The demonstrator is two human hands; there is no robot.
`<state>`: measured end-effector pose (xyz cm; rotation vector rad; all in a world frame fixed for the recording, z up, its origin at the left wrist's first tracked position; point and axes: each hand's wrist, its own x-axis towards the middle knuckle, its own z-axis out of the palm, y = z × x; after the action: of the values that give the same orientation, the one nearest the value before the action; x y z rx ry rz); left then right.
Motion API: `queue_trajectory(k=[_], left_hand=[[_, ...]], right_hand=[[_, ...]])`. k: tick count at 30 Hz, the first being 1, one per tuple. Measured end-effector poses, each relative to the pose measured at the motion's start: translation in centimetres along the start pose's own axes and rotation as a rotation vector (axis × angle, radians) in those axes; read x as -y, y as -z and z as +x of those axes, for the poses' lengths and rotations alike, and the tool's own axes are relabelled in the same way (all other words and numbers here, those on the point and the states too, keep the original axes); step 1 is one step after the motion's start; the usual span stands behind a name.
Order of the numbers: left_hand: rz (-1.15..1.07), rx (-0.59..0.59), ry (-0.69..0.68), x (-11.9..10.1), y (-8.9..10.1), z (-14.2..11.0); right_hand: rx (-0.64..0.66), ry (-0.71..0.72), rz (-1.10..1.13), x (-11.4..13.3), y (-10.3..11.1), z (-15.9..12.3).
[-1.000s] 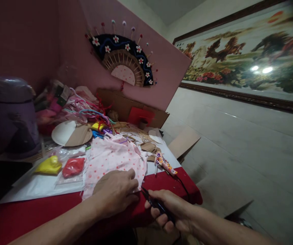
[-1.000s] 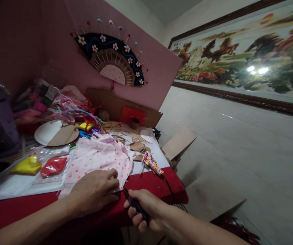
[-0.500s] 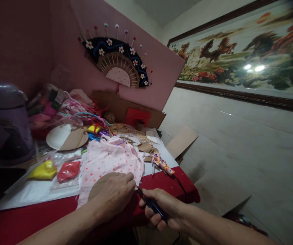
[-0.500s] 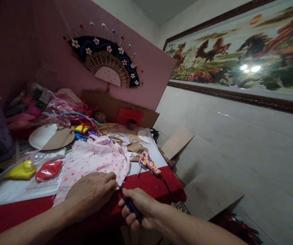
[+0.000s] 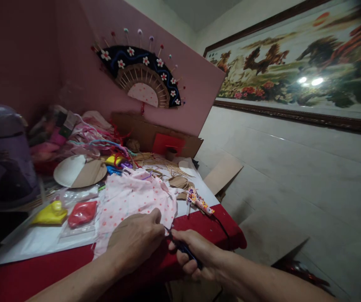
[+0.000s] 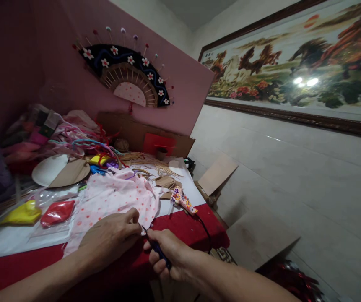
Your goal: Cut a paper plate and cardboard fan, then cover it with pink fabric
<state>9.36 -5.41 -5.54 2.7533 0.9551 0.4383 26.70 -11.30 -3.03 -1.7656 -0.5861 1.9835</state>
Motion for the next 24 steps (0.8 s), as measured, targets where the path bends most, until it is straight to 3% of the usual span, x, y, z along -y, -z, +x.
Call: queue_trajectory(k=[18,24], left_hand=[[0.002,-0.045,-0.007,0.13,-0.12,0.18],[0.03,-0.058,-0.007,0.2,-0.21,0.15]], right_hand=[[-0.023,0.06,0.01,-0.21,-0.29,-0.27],[-0.095,0.113,-0.023,-0.49,-0.97,-0.31]])
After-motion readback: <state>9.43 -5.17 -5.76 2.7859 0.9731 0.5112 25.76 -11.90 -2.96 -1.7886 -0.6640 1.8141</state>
